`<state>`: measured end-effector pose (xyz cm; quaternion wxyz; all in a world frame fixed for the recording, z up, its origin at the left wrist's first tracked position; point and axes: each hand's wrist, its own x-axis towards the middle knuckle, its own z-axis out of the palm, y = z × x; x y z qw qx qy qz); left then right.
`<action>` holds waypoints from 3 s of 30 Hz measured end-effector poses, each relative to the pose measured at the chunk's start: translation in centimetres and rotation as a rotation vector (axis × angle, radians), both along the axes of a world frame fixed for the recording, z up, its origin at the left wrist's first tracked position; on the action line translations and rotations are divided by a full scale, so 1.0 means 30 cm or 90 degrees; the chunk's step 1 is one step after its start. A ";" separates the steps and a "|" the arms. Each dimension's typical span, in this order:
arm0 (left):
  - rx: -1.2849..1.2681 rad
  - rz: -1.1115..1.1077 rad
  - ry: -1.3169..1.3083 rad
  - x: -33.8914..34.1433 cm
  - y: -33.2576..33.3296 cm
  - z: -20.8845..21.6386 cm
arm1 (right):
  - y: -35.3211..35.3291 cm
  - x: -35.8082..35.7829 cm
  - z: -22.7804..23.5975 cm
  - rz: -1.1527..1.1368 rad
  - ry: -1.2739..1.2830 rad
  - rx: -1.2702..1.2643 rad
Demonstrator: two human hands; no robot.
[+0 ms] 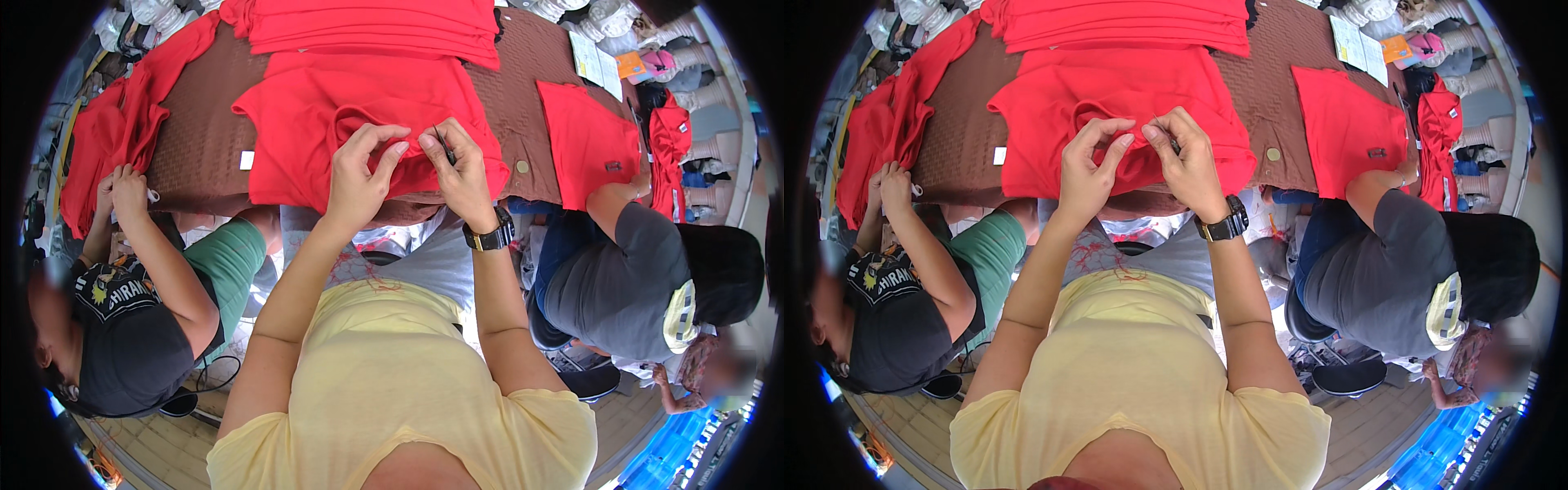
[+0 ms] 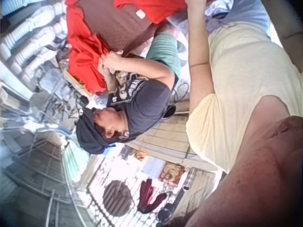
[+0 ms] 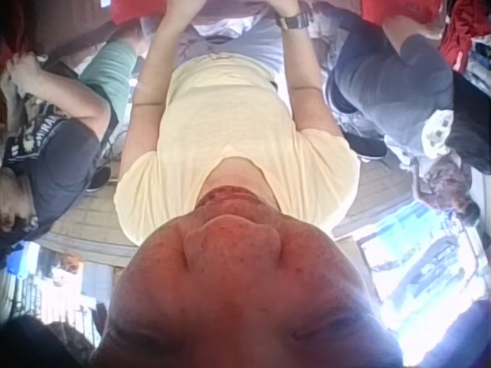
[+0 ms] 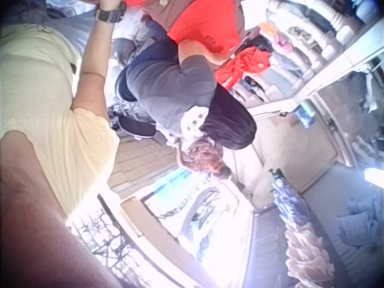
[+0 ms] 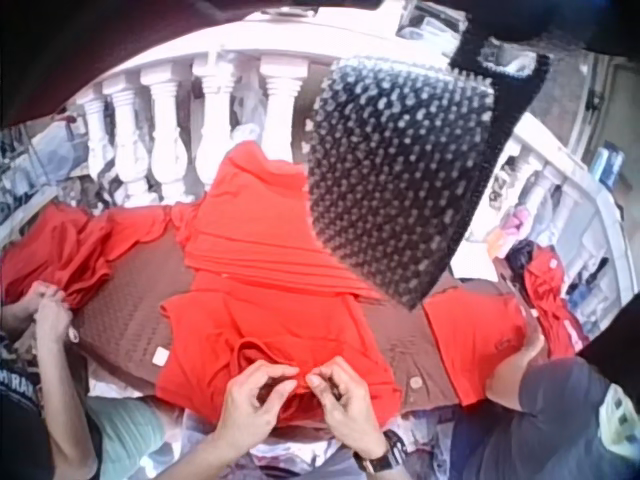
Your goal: The person trims loose threads from red shirts using a small pair of snips at a workstation with others.
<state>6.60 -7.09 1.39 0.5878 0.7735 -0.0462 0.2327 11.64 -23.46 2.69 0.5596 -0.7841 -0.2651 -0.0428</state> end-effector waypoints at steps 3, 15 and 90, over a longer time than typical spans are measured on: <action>0.124 0.018 -0.108 0.003 0.000 -0.018 | 0.003 -0.003 -0.009 0.017 0.015 -0.013; -0.099 -0.006 0.000 0.041 -0.042 -0.102 | 0.022 -0.025 -0.057 0.027 0.404 0.257; 0.284 0.092 -0.266 -0.052 -0.004 -0.110 | -0.033 -0.032 -0.032 0.017 0.365 0.316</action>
